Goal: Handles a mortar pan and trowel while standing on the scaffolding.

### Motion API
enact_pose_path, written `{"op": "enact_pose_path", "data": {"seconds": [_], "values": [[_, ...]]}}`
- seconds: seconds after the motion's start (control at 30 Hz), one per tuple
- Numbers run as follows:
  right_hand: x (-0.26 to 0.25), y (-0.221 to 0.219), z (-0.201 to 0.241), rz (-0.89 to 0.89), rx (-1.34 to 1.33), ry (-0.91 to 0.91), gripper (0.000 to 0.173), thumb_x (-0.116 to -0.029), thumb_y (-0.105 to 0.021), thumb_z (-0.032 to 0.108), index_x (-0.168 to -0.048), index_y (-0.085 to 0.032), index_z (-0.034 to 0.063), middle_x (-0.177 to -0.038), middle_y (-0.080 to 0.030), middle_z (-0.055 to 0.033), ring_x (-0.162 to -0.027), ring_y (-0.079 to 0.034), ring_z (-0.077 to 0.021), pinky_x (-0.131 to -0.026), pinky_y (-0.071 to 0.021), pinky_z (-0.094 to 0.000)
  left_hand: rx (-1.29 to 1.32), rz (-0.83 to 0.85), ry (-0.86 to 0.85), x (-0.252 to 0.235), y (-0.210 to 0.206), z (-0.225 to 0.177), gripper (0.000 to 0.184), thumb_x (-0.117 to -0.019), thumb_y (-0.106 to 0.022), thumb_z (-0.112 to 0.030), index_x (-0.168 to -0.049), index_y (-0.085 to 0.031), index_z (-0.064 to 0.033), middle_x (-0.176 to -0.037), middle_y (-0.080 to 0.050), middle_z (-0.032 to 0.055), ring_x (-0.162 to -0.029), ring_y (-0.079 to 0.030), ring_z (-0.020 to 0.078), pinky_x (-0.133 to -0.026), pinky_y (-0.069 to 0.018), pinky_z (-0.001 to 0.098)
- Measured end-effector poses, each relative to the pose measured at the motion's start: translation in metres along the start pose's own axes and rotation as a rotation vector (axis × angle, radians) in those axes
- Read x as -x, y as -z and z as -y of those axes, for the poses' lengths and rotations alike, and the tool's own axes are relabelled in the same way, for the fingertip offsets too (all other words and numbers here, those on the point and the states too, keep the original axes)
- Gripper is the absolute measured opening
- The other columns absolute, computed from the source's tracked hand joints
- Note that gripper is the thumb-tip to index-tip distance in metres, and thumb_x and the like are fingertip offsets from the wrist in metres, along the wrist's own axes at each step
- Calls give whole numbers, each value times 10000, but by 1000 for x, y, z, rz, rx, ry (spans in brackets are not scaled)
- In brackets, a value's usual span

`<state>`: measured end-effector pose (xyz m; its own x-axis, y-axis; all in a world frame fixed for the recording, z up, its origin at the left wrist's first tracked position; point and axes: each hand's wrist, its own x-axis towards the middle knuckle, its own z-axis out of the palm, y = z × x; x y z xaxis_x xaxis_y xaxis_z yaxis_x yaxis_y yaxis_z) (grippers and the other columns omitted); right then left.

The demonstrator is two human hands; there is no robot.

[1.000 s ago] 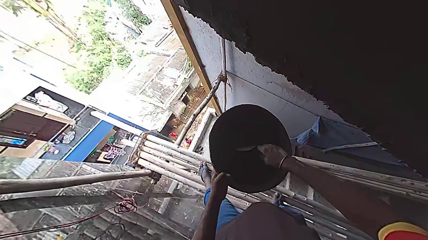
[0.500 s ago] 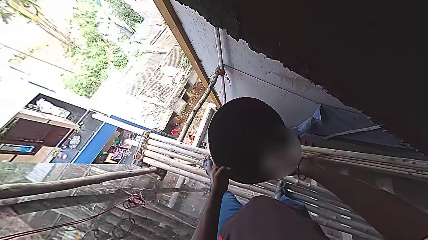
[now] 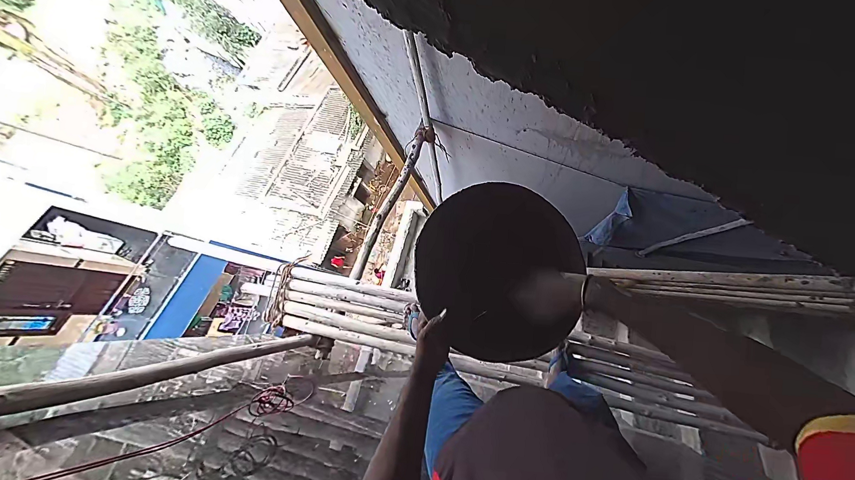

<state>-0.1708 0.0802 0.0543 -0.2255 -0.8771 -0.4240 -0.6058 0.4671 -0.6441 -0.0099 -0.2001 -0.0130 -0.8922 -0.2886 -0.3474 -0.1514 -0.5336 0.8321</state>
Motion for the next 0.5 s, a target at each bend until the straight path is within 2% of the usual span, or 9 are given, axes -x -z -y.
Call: {"op": "enact_pose_path", "data": {"seconds": [0.03,0.1,0.17,0.2,0.3,0.37,0.43,0.5], "values": [[8,7,-7,-1,-19,-9,308,-1019,-622,328,-1009,-685,27,-894,-677,-168,-873,-667,-334,-794,-508,-569,-9,23,-10,1,3,0,501,-987,-522,-167,-1441,-383,-9,-1172,-684,138,-1039,-697,208,-911,-590,455],[15,7,-11,-150,0,-197,392,-1035,-571,411,-1026,-658,28,-889,-665,-177,-869,-667,-351,-780,-514,-578,-16,61,-35,3,7,1,492,-1017,-510,-198,-1455,-381,-14,-1203,-677,144,-1074,-686,213,-939,-580,458],[14,-10,8,-288,126,-440,440,-1050,-498,454,-1163,-636,51,-1036,-689,-205,-996,-691,-403,-828,-546,-616,-17,66,-45,5,4,-1,451,-1035,-490,-183,-1445,-404,-16,-1205,-678,145,-1078,-684,211,-946,-577,449],[16,-22,19,-306,171,-466,425,-1048,-490,433,-1169,-631,51,-1055,-689,-209,-1003,-692,-414,-818,-548,-623,-17,60,-44,5,1,-3,447,-1032,-490,-174,-1442,-411,-15,-1204,-678,145,-1076,-685,210,-943,-578,445],[35,-40,38,-167,149,-377,430,-1040,-500,467,-1076,-630,59,-952,-686,-190,-944,-694,-394,-780,-541,-611,-17,44,-48,3,-4,-4,481,-991,-519,-153,-1435,-411,-3,-1195,-679,153,-1057,-688,211,-926,-583,445],[49,-25,29,-129,30,-368,468,-1058,-485,470,-1073,-643,29,-921,-676,-205,-927,-681,-400,-804,-526,-619,-24,20,-37,3,-5,-3,493,-975,-524,-118,-1438,-399,-3,-1191,-676,152,-1045,-690,213,-911,-587,442],[60,3,5,-150,-121,-480,492,-1097,-413,424,-1087,-633,-15,-927,-653,-218,-889,-662,-376,-833,-509,-590,-32,-6,-34,3,-9,-4,493,-960,-524,-87,-1430,-396,-7,-1178,-672,139,-1024,-692,203,-890,-594,436],[68,19,-23,-118,-213,-645,526,-1111,-348,448,-1046,-603,-7,-832,-607,-159,-716,-618,-287,-700,-517,-499,-35,-4,-52,2,-15,-7,519,-926,-549,-81,-1419,-404,-11,-1160,-676,131,-1010,-696,202,-878,-597,432]]}}
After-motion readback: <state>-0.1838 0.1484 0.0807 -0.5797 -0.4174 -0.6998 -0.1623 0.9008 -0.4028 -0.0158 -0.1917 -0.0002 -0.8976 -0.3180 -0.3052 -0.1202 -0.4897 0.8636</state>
